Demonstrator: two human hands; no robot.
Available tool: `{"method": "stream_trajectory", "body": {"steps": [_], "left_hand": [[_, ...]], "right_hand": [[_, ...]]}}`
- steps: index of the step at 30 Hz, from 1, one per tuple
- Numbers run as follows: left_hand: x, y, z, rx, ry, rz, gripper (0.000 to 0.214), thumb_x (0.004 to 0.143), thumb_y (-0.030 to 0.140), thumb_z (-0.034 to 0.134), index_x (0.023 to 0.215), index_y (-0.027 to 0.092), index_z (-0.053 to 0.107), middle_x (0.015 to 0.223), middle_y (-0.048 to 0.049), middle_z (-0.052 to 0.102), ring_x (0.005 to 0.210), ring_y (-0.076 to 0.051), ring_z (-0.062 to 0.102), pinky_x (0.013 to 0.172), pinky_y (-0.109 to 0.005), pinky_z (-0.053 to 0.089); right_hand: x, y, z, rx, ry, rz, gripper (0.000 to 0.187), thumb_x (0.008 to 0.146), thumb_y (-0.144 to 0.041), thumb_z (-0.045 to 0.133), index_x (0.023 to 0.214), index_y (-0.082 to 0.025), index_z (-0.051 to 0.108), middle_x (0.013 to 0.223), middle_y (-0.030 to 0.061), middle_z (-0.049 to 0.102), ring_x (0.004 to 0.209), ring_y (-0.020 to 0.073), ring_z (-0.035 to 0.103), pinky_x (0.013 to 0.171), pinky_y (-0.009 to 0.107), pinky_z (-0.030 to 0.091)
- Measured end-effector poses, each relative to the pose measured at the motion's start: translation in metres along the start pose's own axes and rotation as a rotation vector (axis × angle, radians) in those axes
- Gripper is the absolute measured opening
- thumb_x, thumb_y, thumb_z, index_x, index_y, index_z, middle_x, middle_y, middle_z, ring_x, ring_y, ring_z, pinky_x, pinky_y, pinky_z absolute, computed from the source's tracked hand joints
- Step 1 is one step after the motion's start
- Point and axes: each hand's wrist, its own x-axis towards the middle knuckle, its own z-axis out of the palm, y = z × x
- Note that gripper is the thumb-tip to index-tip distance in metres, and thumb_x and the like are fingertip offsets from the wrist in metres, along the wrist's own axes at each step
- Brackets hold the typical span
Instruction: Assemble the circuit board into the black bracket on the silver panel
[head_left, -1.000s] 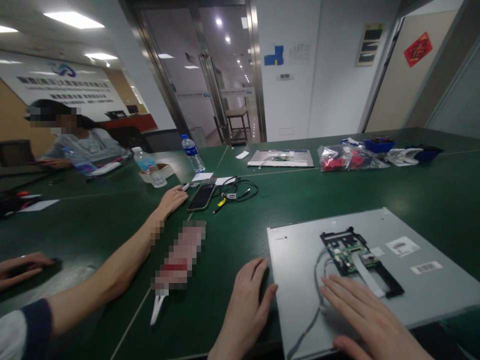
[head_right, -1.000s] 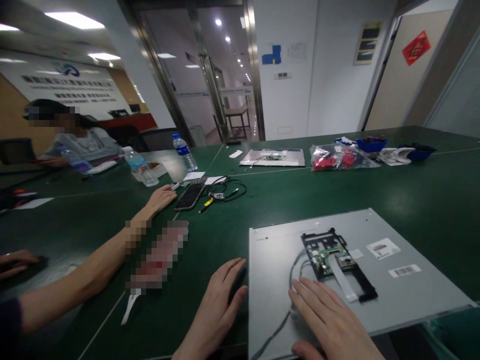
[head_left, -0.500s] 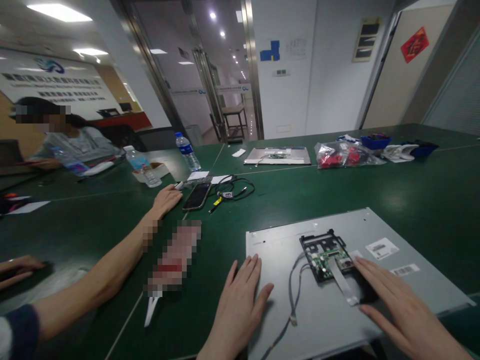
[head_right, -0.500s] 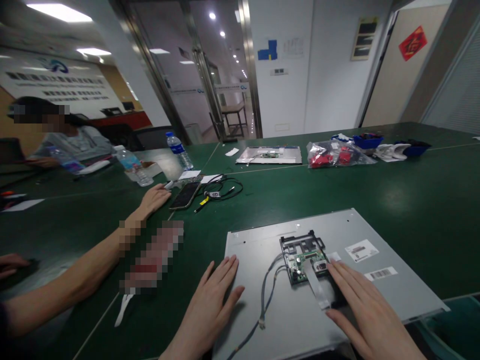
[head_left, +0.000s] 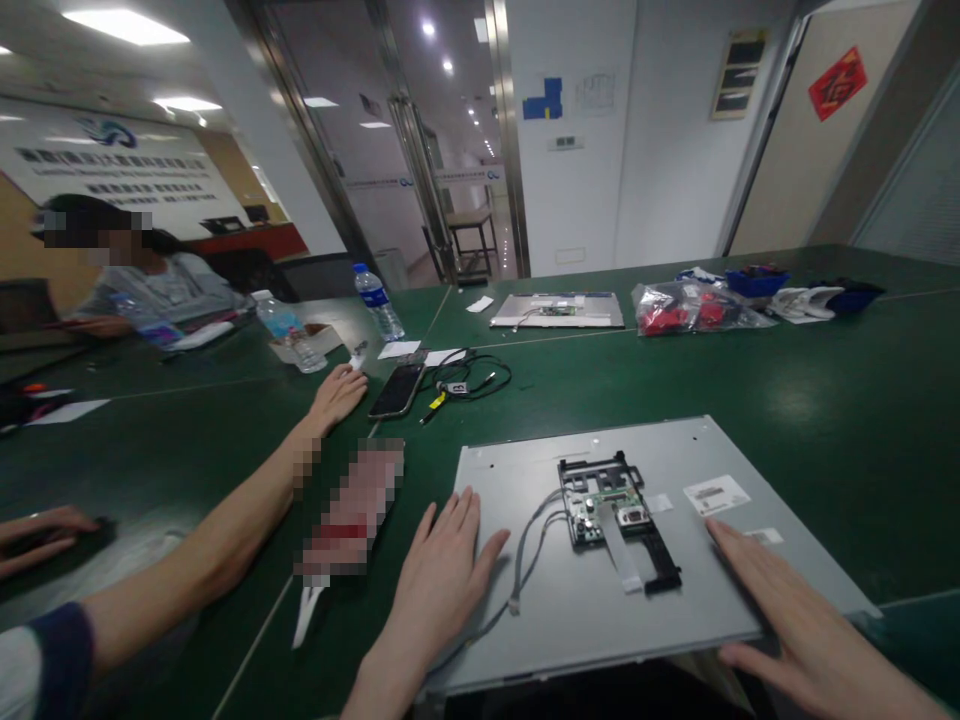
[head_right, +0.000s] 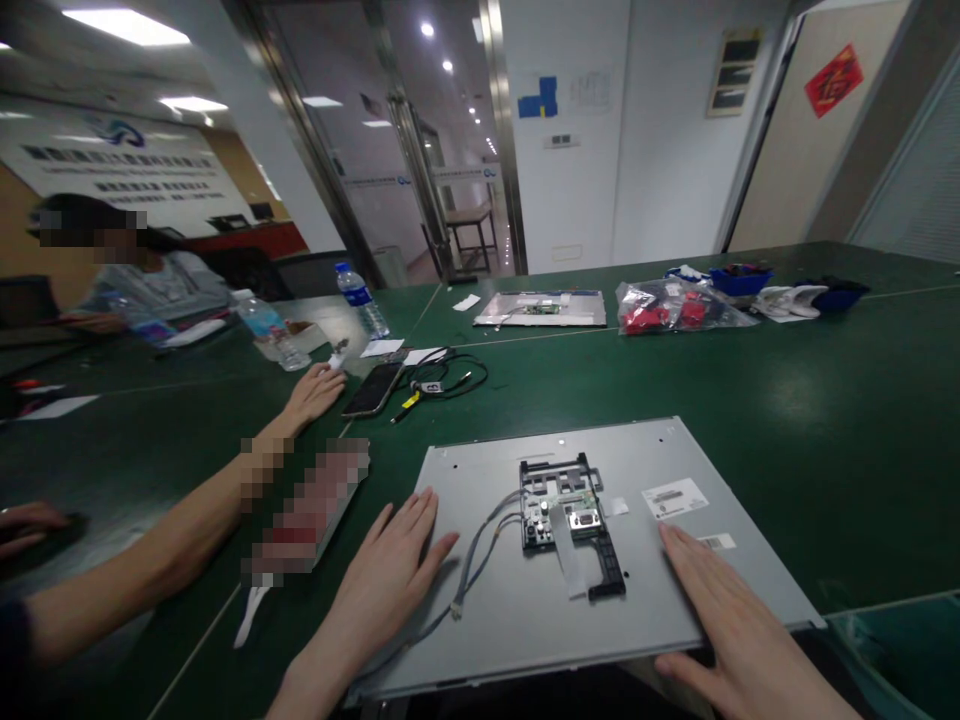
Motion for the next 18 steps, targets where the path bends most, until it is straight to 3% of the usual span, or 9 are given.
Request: {"method": "stream_trajectory", "body": {"steps": [12, 15, 18], "left_hand": [[0.013, 0.000, -0.006, 0.134, -0.048, -0.131, 0.075, 0.098, 0.061, 0.029, 0.136, 0.000, 0.052, 0.144, -0.0240, 0.048, 0.135, -0.036, 0.045, 0.115, -0.055, 0.027], [0.015, 0.001, -0.007, 0.133, -0.032, -0.161, 0.077, 0.097, 0.062, 0.029, 0.135, 0.000, 0.053, 0.143, -0.0252, 0.049, 0.135, -0.037, 0.046, 0.114, -0.055, 0.028], [0.015, 0.001, -0.007, 0.149, -0.036, -0.169, 0.078, 0.097, 0.063, 0.026, 0.135, 0.000, 0.053, 0.143, -0.0245, 0.050, 0.135, -0.036, 0.046, 0.113, -0.054, 0.030]], "right_hand": [[0.023, -0.028, -0.007, 0.038, -0.132, 0.019, 0.095, 0.087, -0.061, 0.058, 0.157, -0.025, 0.007, 0.163, 0.0089, 0.013, 0.147, 0.0348, 0.023, 0.119, 0.053, 0.027], [0.029, -0.031, -0.010, 0.052, -0.155, 0.024, 0.095, 0.086, -0.061, 0.059, 0.157, -0.024, 0.008, 0.163, 0.0094, 0.013, 0.147, 0.0355, 0.023, 0.118, 0.053, 0.028], [0.028, -0.036, -0.027, 0.092, -0.139, 0.026, 0.096, 0.084, -0.057, 0.065, 0.158, -0.024, 0.013, 0.162, 0.0108, 0.018, 0.145, 0.0380, 0.027, 0.115, 0.055, 0.034]]}}
